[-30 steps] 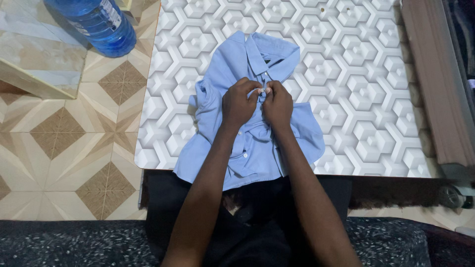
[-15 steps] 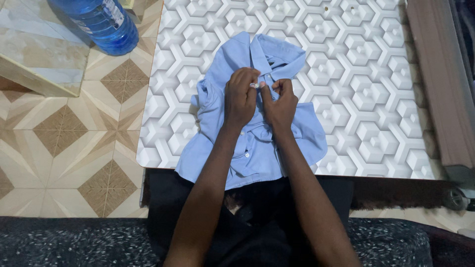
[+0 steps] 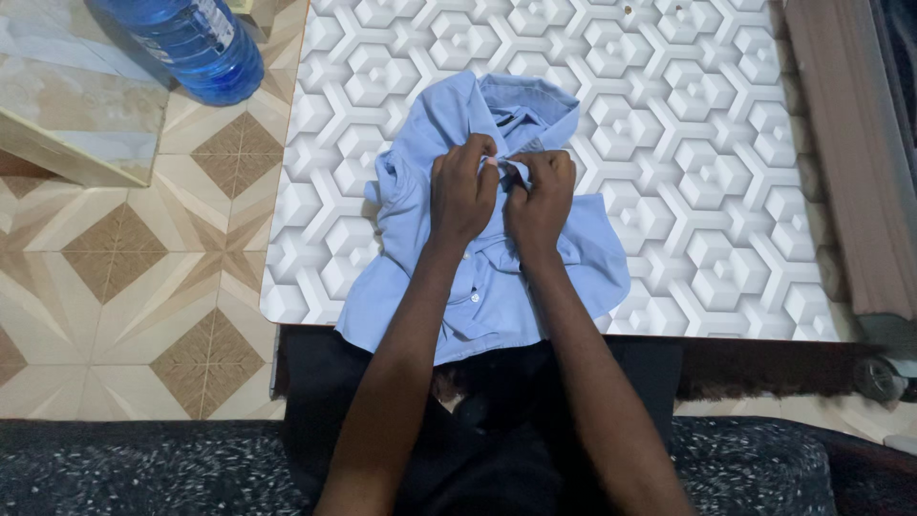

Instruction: The person buttons a long-sleeved shirt by laying it flat on a surface and fastening the buttons from the bottom to the top.

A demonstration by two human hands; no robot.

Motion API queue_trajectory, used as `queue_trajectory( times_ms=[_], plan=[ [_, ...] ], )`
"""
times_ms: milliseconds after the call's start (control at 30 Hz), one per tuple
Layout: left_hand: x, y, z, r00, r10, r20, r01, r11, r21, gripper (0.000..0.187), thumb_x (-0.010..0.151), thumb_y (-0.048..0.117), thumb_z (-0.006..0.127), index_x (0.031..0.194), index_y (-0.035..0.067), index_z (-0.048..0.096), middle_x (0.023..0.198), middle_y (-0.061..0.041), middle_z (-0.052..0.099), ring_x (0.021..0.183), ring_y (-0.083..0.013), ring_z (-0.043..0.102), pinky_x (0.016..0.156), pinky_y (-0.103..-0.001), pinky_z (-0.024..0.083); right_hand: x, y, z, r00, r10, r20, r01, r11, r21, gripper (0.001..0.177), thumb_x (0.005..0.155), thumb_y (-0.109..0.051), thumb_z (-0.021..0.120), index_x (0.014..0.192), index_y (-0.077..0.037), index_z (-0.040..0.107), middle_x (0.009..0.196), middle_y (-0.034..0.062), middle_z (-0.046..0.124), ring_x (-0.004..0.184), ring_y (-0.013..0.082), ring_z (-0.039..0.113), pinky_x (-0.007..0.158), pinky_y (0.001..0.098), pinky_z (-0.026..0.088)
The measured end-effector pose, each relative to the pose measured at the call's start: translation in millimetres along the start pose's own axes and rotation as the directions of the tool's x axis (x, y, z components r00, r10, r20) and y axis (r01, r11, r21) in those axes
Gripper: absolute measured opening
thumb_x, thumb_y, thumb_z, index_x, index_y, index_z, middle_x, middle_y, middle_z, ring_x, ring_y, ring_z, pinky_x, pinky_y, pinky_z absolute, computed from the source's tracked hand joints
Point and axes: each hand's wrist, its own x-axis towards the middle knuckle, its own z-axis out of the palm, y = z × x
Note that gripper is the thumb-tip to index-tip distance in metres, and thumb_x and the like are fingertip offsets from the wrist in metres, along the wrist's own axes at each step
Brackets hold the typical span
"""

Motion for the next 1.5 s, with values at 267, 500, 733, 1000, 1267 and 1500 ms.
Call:
queue_trajectory(
  times_ms=[267, 500, 733, 1000, 1267, 1500],
  plan=[
    [1, 3, 1, 0.999, 0.049, -0.024, -0.048, 0.997, 0.064, 0.024, 0.088, 0.019, 0.073, 0.110, 0.012, 0.072, 0.100, -0.007, 0.068, 0.101, -0.0277, 0.064, 0.091, -0.043, 0.045, -2, 18, 7, 0.999, -0.030, 0.026, 0.030, 1.000, 0.004, 0.020, 0.084, 0.006, 0.059, 0.103, -0.001, 0.061, 0.106, 0.0161, 0.062, 0.101, 0.0368, 0.056, 0.088, 0.0464, 0.045],
    [-1, -1, 5, 0.999, 0.052, -0.015, -0.052, 0.997, 0.052, 0.024, 0.087, 0.017, 0.077, 0.111, 0.011, 0.075, 0.106, -0.007, 0.068, 0.099, -0.0279, 0.067, 0.088, -0.042, 0.049, -1, 41, 15, 0.993, 0.042, 0.109, -0.042, 0.999, 0.004, 0.005, 0.096, -0.003, 0.061, 0.100, 0.001, 0.061, 0.097, 0.0181, 0.061, 0.091, 0.0393, 0.058, 0.079, 0.0475, 0.045],
    [-4, 0, 3, 1.000, 0.028, 0.005, -0.027, 1.000, -0.016, 0.023, 0.090, 0.012, 0.073, 0.113, 0.010, 0.073, 0.108, -0.008, 0.074, 0.099, -0.0301, 0.070, 0.087, -0.042, 0.052, 5, 52, 9, 0.963, 0.095, 0.251, -0.146, 0.971, 0.191, 0.007, 0.096, -0.005, 0.061, 0.099, 0.001, 0.063, 0.093, 0.0151, 0.062, 0.084, 0.0311, 0.060, 0.077, 0.0381, 0.047],
    [-1, -2, 3, 0.989, -0.099, 0.106, 0.099, 0.995, 0.011, 0.022, 0.090, 0.007, 0.071, 0.110, 0.011, 0.065, 0.099, -0.009, 0.074, 0.093, -0.0343, 0.071, 0.079, -0.046, 0.052, 3, 36, 8, 0.983, 0.084, 0.166, -0.103, 0.989, 0.111, 0.011, 0.087, 0.005, 0.063, 0.097, 0.000, 0.065, 0.090, 0.0140, 0.063, 0.079, 0.0299, 0.061, 0.071, 0.0387, 0.046],
    [2, -9, 6, 0.986, -0.086, 0.144, 0.091, 0.995, -0.027, 0.033, 0.088, 0.003, 0.071, 0.110, 0.008, 0.047, 0.096, -0.011, 0.073, 0.091, -0.0408, 0.070, 0.073, -0.053, 0.049, -6, 24, 11, 0.999, 0.002, 0.041, -0.001, 1.000, -0.025, 0.027, 0.075, 0.011, 0.056, 0.099, 0.001, 0.065, 0.096, 0.0199, 0.061, 0.085, 0.0401, 0.061, 0.072, 0.0462, 0.047],
    [-2, -8, 8, 0.997, -0.065, 0.050, 0.067, 0.998, -0.021, 0.038, 0.085, 0.000, 0.075, 0.110, 0.008, 0.046, 0.097, -0.011, 0.073, 0.091, -0.0403, 0.071, 0.073, -0.051, 0.050, 1, 41, 13, 0.979, 0.018, 0.201, -0.013, 1.000, -0.025, 0.012, 0.087, 0.002, 0.063, 0.098, -0.001, 0.067, 0.096, 0.0190, 0.064, 0.085, 0.0408, 0.061, 0.072, 0.0482, 0.045]
  ],
)
